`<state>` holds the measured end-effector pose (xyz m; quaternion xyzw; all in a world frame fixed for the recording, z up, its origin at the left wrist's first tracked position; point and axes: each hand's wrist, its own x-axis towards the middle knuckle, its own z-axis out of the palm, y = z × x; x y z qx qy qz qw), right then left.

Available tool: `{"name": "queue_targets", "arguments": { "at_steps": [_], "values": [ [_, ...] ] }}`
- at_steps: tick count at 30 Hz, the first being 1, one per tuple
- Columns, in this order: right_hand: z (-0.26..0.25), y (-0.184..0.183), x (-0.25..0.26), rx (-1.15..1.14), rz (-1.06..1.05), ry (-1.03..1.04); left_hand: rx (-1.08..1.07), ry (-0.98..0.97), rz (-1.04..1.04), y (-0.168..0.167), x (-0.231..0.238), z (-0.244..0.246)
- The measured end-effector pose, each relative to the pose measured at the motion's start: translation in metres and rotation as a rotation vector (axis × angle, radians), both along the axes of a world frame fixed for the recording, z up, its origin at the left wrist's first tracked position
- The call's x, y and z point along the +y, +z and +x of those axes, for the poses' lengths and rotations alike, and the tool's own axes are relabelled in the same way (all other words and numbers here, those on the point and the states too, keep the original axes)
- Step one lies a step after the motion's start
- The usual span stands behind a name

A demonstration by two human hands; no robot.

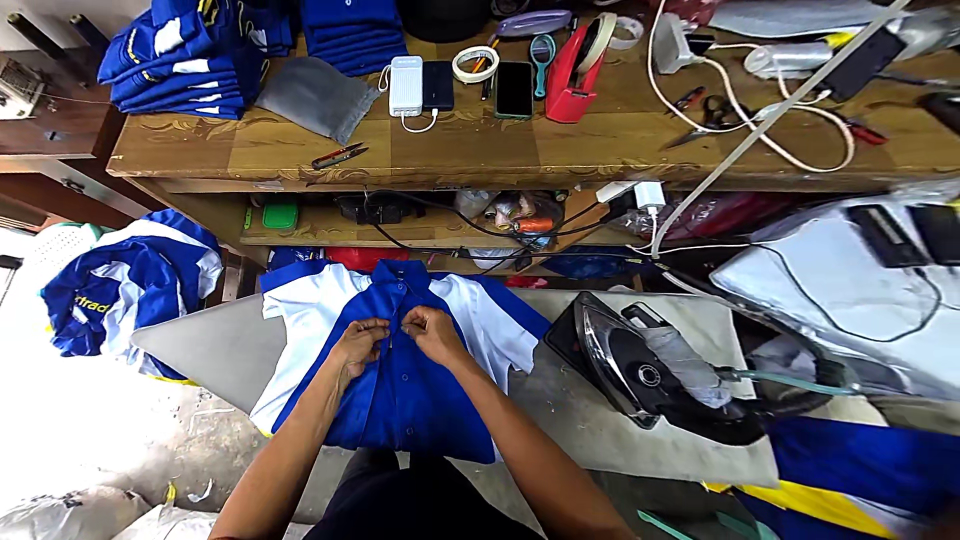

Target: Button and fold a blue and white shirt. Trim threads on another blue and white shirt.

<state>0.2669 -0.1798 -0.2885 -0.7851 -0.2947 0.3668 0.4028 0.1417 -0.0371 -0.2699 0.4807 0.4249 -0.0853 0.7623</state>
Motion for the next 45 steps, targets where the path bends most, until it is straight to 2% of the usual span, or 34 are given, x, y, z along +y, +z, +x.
{"name": "queue_targets", "arguments": {
  "at_steps": [11,19,22,27,33,37,45],
  "values": [
    [-0.006,-0.011,-0.004,0.281,0.239,-0.173,-0.054,0.054,-0.026,-0.005,-0.002,-0.002],
    [-0.010,-0.010,0.000,0.249,0.212,-0.204,-0.106,0.019,0.047,-0.002,-0.006,-0.007],
    [-0.008,-0.012,0.001,0.259,0.184,-0.200,-0.134,-0.124,0.154,0.003,-0.001,-0.007],
    [-0.007,-0.010,0.003,0.286,0.157,-0.194,-0.184,-0.269,0.488,-0.009,0.004,0.000],
    [-0.006,-0.009,0.003,0.331,0.176,-0.218,-0.030,-0.397,0.844,-0.008,-0.008,0.009],
    [-0.006,-0.011,0.005,0.354,0.181,-0.246,-0.055,-0.343,0.990,-0.011,-0.022,0.006],
    [-0.011,-0.007,0.010,0.319,0.139,-0.317,-0.213,-0.187,1.048,-0.028,-0.033,-0.003]
  ]
}}
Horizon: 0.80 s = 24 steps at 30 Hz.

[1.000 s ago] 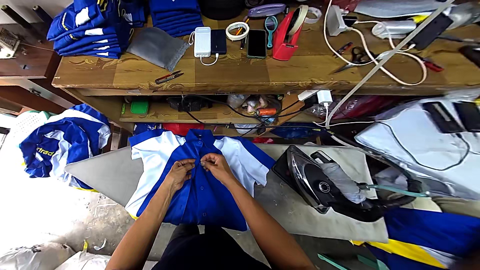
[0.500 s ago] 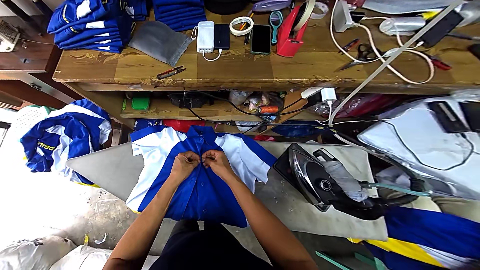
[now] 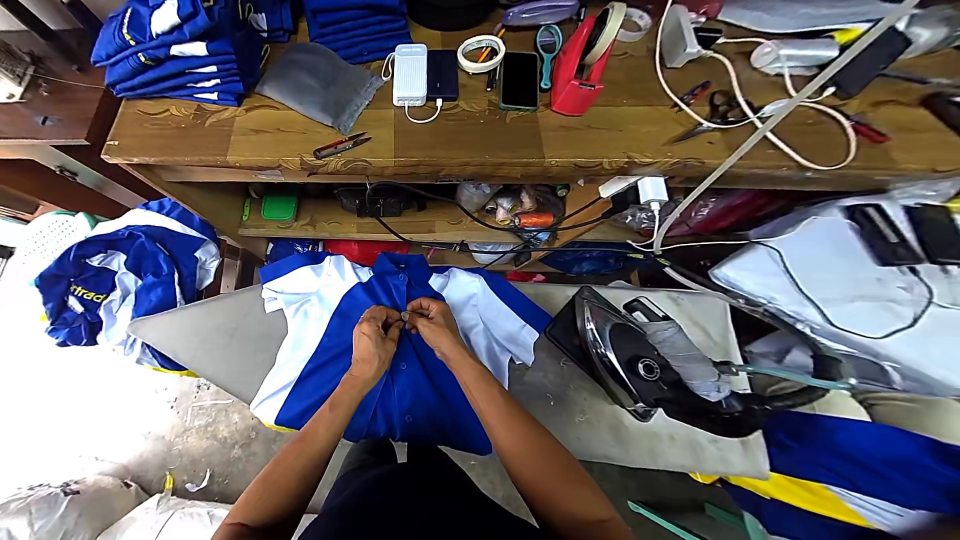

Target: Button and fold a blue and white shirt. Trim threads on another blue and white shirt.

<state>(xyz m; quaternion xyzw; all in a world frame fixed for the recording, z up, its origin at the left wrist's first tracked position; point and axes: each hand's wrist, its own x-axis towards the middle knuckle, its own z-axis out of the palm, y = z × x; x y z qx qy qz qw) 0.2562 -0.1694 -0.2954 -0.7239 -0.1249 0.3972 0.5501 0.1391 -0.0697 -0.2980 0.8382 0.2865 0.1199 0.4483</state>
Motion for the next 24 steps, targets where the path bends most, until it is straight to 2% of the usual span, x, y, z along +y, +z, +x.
{"name": "queue_targets", "arguments": {
  "at_steps": [5,13,24],
  "values": [
    [-0.002,0.001,0.003,-0.009,-0.047,-0.049,-0.070,0.001,0.056,-0.006,-0.004,-0.001],
    [-0.013,-0.003,0.007,0.081,0.061,-0.204,-0.049,0.035,-0.088,-0.008,-0.006,-0.001],
    [-0.012,-0.008,0.004,0.113,0.088,-0.191,-0.083,-0.060,0.109,-0.018,-0.006,-0.004]
  ]
}}
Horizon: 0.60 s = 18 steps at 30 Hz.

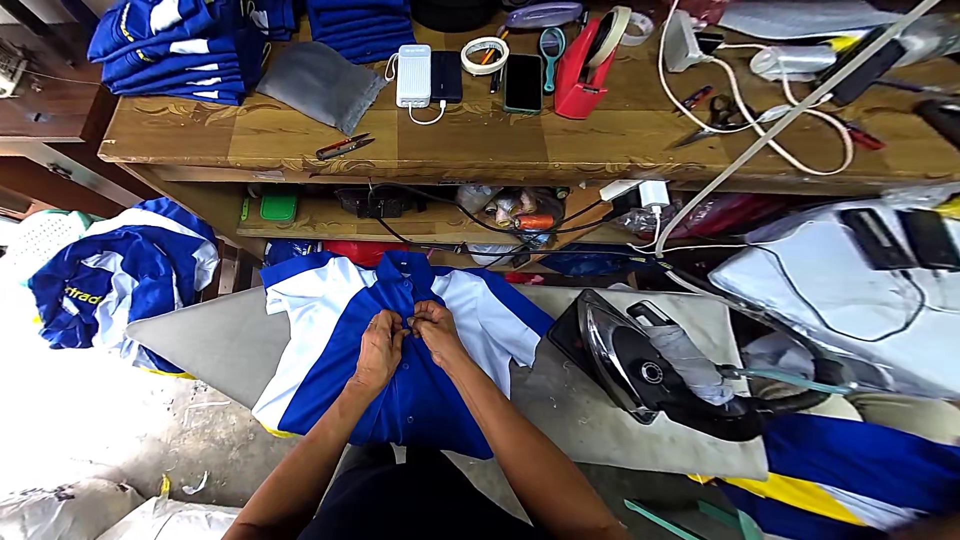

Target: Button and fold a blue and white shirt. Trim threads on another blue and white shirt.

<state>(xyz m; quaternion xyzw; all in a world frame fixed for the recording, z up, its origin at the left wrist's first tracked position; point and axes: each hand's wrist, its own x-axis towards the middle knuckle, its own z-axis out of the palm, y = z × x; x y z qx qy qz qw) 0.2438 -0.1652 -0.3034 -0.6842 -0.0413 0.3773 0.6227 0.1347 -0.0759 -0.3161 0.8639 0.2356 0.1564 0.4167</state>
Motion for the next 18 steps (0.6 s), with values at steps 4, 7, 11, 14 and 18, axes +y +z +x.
{"name": "queue_targets", "arguments": {
  "at_steps": [4,7,11,14,18],
  "values": [
    [-0.002,-0.005,-0.004,-0.013,0.033,0.012,0.000,-0.040,0.078,0.002,0.001,-0.001],
    [-0.005,-0.005,-0.005,-0.051,0.048,0.006,0.003,-0.055,-0.001,0.006,0.003,-0.002],
    [-0.004,-0.003,-0.005,-0.019,0.024,0.013,0.051,-0.030,-0.092,0.007,0.003,0.000],
    [-0.003,-0.005,-0.006,-0.014,0.028,0.023,0.062,-0.048,-0.049,0.006,0.003,0.002],
    [-0.003,-0.006,-0.007,-0.006,0.042,0.032,0.094,-0.103,-0.057,0.010,0.011,0.002]
  ]
}}
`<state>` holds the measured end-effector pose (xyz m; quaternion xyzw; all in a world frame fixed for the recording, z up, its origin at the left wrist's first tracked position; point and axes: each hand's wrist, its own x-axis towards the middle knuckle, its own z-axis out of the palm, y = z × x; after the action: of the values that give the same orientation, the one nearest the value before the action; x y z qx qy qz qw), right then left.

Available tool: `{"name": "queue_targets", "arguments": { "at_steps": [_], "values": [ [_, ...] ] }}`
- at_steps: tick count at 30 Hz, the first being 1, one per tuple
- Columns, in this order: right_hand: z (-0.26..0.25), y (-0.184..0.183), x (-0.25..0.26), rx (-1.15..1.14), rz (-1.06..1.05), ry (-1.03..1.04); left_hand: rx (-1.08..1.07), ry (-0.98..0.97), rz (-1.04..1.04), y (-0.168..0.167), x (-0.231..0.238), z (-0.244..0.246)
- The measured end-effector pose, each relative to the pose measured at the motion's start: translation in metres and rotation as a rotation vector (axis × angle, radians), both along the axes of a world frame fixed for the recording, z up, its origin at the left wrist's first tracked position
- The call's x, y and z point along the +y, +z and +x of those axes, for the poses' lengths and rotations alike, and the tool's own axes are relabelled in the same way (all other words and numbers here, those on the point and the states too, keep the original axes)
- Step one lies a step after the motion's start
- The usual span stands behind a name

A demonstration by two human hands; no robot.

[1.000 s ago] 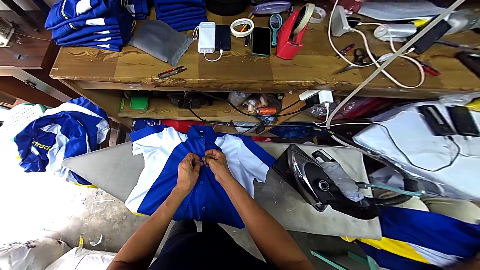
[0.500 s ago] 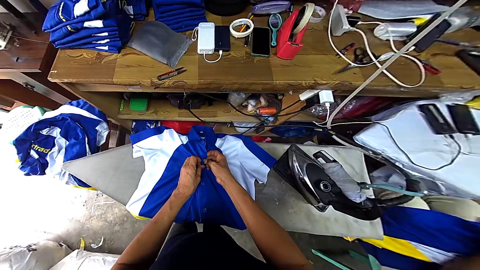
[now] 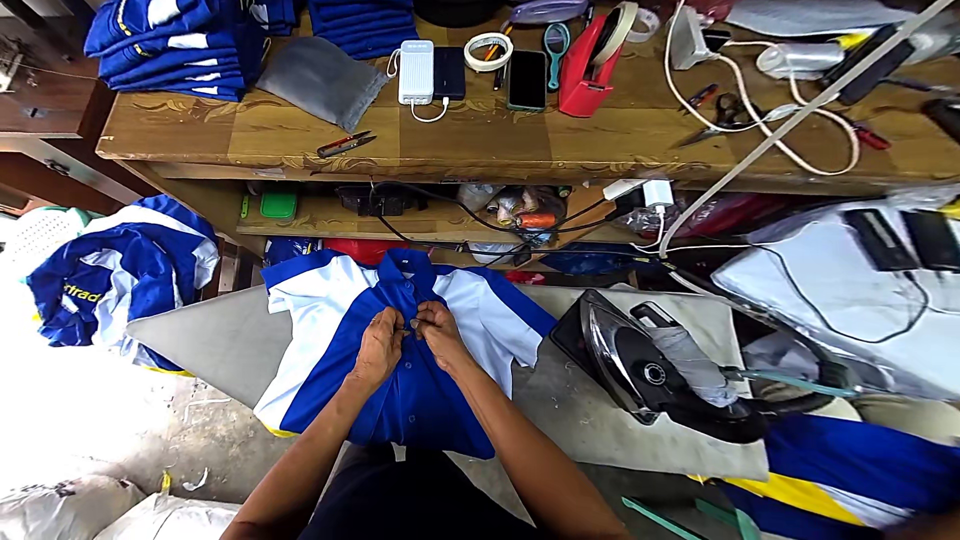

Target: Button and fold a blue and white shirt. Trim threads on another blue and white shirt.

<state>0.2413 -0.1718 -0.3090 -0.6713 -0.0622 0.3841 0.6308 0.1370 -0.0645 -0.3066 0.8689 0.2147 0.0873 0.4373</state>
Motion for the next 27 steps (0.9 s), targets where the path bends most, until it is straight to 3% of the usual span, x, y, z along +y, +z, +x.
{"name": "queue_targets", "arguments": {
  "at_steps": [4,11,14,16,18,20,22,25,27],
  "values": [
    [0.001,0.000,-0.001,-0.003,0.033,0.004,0.138,-0.116,-0.221,0.016,0.026,0.003],
    [0.008,-0.002,-0.005,0.037,0.075,0.050,0.105,-0.115,-0.628,0.010,0.043,0.010],
    [0.009,-0.002,-0.008,0.052,0.112,0.078,0.185,-0.134,-0.683,0.013,0.048,0.015],
    [0.012,0.002,-0.009,-0.059,0.049,0.133,0.232,-0.152,-0.544,0.022,0.050,0.016],
    [0.023,0.015,-0.012,-0.330,-0.114,0.196,0.184,-0.103,-0.222,0.036,0.059,0.010],
    [0.048,0.024,-0.023,-0.665,-0.304,0.197,0.143,0.070,0.127,0.050,0.080,-0.003],
    [0.086,0.021,-0.045,-0.873,-0.519,0.232,0.223,0.248,0.349,0.056,0.113,-0.023],
    [0.131,0.012,-0.073,-0.842,-0.820,0.379,0.482,0.300,0.353,0.043,0.150,-0.056],
    [0.141,0.009,-0.080,-0.833,-0.822,0.430,0.470,0.189,0.360,0.028,0.156,-0.069]
  ]
}}
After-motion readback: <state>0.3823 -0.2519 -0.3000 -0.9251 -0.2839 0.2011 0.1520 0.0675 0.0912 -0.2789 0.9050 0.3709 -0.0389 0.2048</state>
